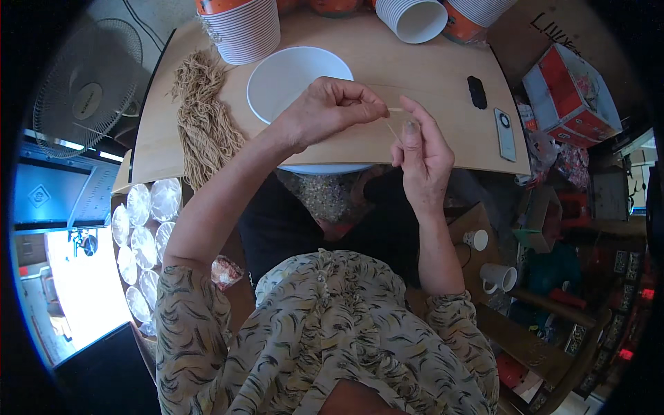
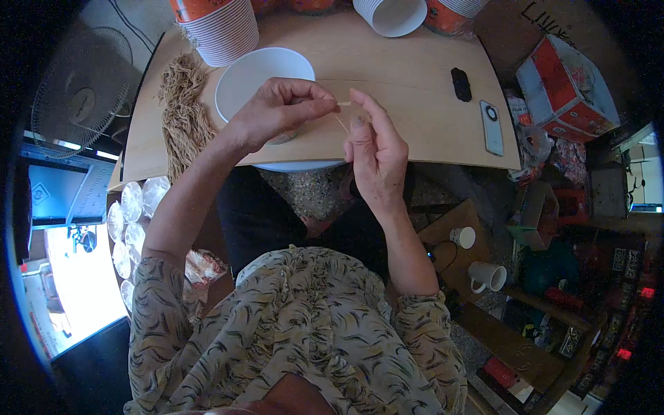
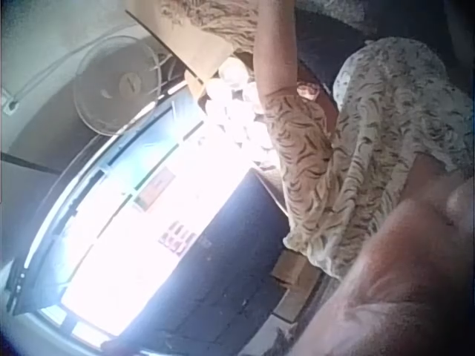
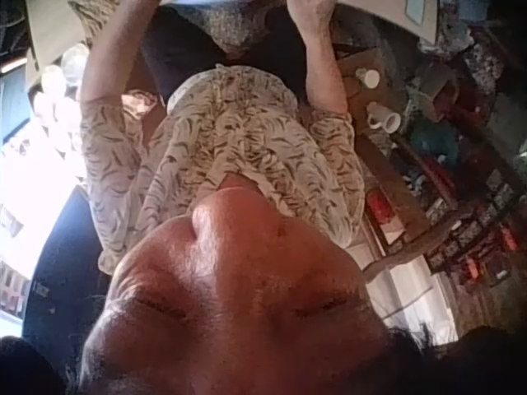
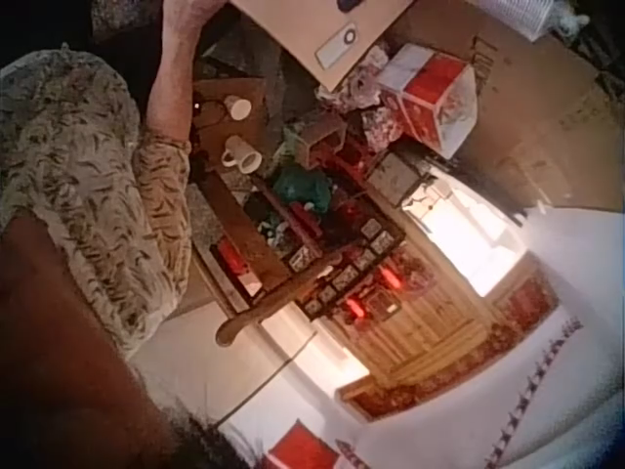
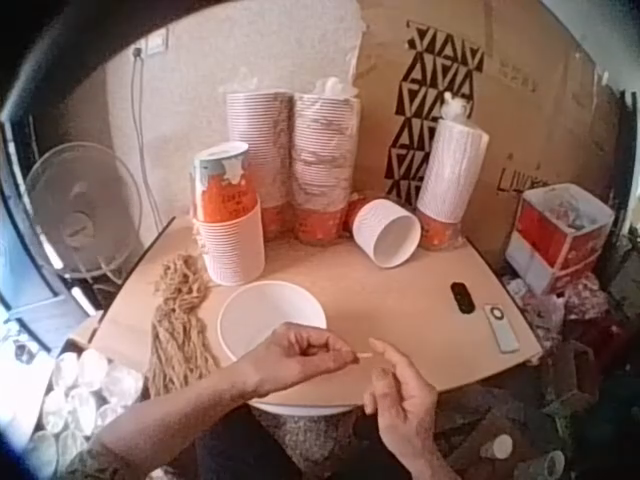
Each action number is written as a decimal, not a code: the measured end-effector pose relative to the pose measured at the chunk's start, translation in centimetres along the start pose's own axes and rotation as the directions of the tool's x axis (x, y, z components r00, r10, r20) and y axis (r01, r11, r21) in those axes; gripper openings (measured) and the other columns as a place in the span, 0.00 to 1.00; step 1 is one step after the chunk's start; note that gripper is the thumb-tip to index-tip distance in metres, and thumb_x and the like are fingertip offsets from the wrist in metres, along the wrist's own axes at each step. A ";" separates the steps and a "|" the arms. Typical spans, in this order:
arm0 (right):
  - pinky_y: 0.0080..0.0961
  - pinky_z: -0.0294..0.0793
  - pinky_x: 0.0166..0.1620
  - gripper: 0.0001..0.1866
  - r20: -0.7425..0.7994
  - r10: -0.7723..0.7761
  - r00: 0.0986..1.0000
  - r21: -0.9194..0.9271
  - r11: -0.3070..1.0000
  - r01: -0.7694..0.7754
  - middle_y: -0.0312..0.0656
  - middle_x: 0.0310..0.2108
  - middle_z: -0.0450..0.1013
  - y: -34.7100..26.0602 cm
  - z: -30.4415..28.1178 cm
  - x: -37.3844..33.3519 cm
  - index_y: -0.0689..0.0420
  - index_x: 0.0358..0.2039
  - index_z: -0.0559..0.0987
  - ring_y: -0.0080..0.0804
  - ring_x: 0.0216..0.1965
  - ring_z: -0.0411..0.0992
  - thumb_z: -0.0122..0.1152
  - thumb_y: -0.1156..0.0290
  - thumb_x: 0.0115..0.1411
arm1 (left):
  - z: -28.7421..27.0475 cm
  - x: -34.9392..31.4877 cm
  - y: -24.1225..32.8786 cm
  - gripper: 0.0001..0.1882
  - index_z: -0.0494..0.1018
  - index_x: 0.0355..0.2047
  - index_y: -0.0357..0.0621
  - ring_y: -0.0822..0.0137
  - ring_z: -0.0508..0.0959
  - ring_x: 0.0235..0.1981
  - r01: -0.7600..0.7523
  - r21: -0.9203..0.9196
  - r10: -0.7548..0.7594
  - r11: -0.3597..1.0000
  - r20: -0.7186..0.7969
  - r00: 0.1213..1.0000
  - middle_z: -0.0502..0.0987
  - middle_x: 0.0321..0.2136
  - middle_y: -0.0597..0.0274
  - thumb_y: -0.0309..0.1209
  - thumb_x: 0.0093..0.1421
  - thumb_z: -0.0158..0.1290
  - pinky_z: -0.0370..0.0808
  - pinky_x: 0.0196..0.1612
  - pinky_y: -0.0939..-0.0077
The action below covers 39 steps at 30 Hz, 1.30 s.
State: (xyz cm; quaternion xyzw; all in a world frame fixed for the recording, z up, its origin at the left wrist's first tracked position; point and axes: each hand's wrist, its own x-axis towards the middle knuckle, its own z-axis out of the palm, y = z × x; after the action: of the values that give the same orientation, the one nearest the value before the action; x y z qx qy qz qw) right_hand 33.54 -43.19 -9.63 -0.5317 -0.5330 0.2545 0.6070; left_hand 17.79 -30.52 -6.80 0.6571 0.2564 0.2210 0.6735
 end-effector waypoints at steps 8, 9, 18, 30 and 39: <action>0.14 0.64 0.22 0.24 0.003 0.277 0.961 0.122 0.953 -0.276 0.34 0.25 0.71 -0.9 -0.3 1.7 0.64 0.48 0.77 0.15 0.21 0.66 0.44 0.54 0.75 | -0.1 -0.2 0.0 0.09 0.82 0.35 0.36 0.83 0.75 0.26 -0.115 0.256 0.106 0.960 0.051 0.993 0.81 0.25 0.68 0.31 0.64 0.59 0.72 0.31 0.84; 0.14 0.64 0.22 0.23 0.105 0.279 0.955 0.080 0.954 -0.288 0.34 0.24 0.71 -0.6 -0.8 1.8 0.64 0.43 0.77 0.15 0.20 0.66 0.46 0.55 0.74 | 0.0 -0.1 -0.3 0.09 0.82 0.35 0.36 0.83 0.75 0.26 -0.114 0.257 0.105 0.960 0.047 0.993 0.81 0.25 0.68 0.31 0.64 0.59 0.72 0.31 0.84; 0.14 0.65 0.24 0.14 0.145 0.263 0.954 0.116 0.953 -0.280 0.33 0.24 0.72 0.4 -1.4 1.5 0.62 0.33 0.77 0.14 0.21 0.66 0.56 0.63 0.70 | -0.2 -0.1 -0.9 0.10 0.81 0.34 0.36 0.83 0.73 0.25 -0.146 0.264 0.136 0.953 0.059 0.989 0.80 0.23 0.68 0.32 0.63 0.59 0.70 0.29 0.83; 0.17 0.71 0.38 0.13 0.095 0.070 0.993 -0.090 0.994 -0.061 0.34 0.34 0.78 -0.6 -1.8 2.4 0.63 0.46 0.80 0.18 0.32 0.70 0.55 0.68 0.70 | 0.2 0.4 -1.2 0.10 0.82 0.34 0.38 0.83 0.73 0.23 -0.213 0.304 0.212 0.929 0.038 0.977 0.80 0.22 0.67 0.33 0.63 0.60 0.70 0.26 0.82; 0.15 0.69 0.32 0.11 0.145 0.167 0.975 0.026 0.985 -0.172 0.33 0.27 0.75 1.5 -1.8 1.8 0.64 0.35 0.79 0.14 0.28 0.69 0.59 0.67 0.68 | 0.4 0.1 -0.2 0.09 0.83 0.33 0.38 0.82 0.71 0.20 -0.198 0.435 0.215 0.878 0.011 0.977 0.79 0.19 0.66 0.32 0.61 0.60 0.69 0.24 0.81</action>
State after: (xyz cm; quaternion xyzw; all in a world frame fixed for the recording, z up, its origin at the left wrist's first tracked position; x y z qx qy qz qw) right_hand 36.07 -41.84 -10.09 -0.5439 -0.5227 0.3529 0.5536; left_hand 18.12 -30.77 -7.03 0.8098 0.2401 0.2410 0.4780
